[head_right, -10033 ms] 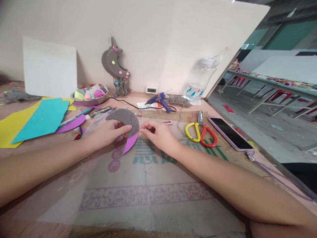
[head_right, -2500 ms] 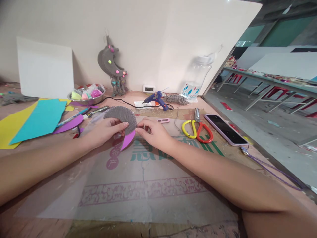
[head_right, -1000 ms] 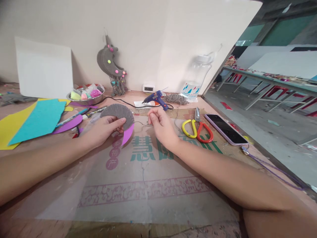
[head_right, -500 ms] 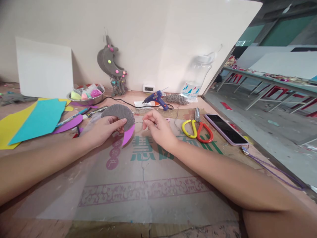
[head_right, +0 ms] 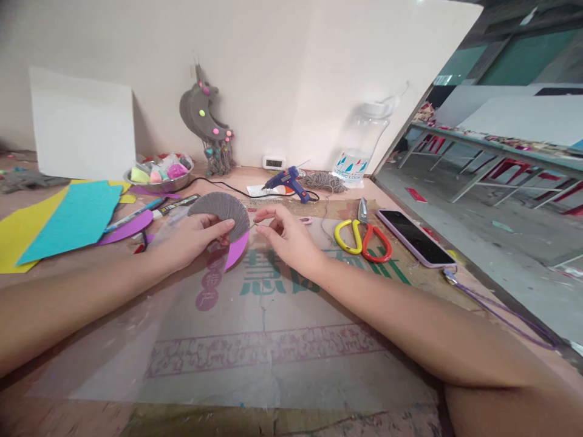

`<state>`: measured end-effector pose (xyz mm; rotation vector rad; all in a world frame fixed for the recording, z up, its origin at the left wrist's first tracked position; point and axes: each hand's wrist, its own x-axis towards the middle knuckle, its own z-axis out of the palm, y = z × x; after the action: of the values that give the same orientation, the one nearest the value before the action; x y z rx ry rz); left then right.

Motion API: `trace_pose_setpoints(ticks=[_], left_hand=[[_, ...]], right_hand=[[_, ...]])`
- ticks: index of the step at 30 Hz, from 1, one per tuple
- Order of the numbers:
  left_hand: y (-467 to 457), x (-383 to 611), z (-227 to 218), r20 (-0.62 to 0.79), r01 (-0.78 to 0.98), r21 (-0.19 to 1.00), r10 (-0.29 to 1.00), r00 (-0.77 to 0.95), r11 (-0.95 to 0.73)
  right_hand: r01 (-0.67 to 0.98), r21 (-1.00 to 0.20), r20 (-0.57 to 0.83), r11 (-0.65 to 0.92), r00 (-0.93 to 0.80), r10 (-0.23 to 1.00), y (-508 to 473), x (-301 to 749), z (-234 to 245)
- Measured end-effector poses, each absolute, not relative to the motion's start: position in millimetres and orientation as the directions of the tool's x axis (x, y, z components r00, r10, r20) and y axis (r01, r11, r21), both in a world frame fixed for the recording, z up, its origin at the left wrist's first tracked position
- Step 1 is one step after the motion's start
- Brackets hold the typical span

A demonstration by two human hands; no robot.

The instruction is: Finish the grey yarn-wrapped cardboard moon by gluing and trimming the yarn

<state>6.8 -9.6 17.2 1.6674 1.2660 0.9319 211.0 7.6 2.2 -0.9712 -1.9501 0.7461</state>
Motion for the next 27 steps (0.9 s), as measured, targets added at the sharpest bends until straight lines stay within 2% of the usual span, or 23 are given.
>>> trace_pose_setpoints(ticks=[3, 9, 14, 21, 27], left_hand=[[-10.0, 6.5, 18.2, 0.077, 0.37, 0.915, 0.97, 0.23, -0.16], [-10.2, 6.4, 17.2, 0.081, 0.376, 0.912, 0.971, 0.226, -0.164], [-10.0, 6.0, 17.3, 0.072, 0.383, 0.909, 0.968, 0.239, -0.163], [-10.2, 6.7, 18.1, 0.078, 0.397, 0.902, 0.968, 0.24, -0.171], [-12.5, 8.1, 18.8, 0.023, 0.399, 0.908, 0.966, 0.257, -0.128]], right_hand=[[0.351, -0.779, 0.367, 0.52, -0.417, 0.831, 7.4, 209.7, 2.3], [0.456, -0.715, 0.338, 0.53, -0.439, 0.833, 5.8, 208.8, 5.3], [0.483, -0.686, 0.316, 0.544, -0.476, 0.821, 5.4, 209.1, 6.9], [0.473, -0.653, 0.414, 0.592, -0.431, 0.802, 7.5, 210.2, 6.5], [0.458, -0.632, 0.416, 0.625, -0.479, 0.773, 6.4, 209.1, 7.7]])
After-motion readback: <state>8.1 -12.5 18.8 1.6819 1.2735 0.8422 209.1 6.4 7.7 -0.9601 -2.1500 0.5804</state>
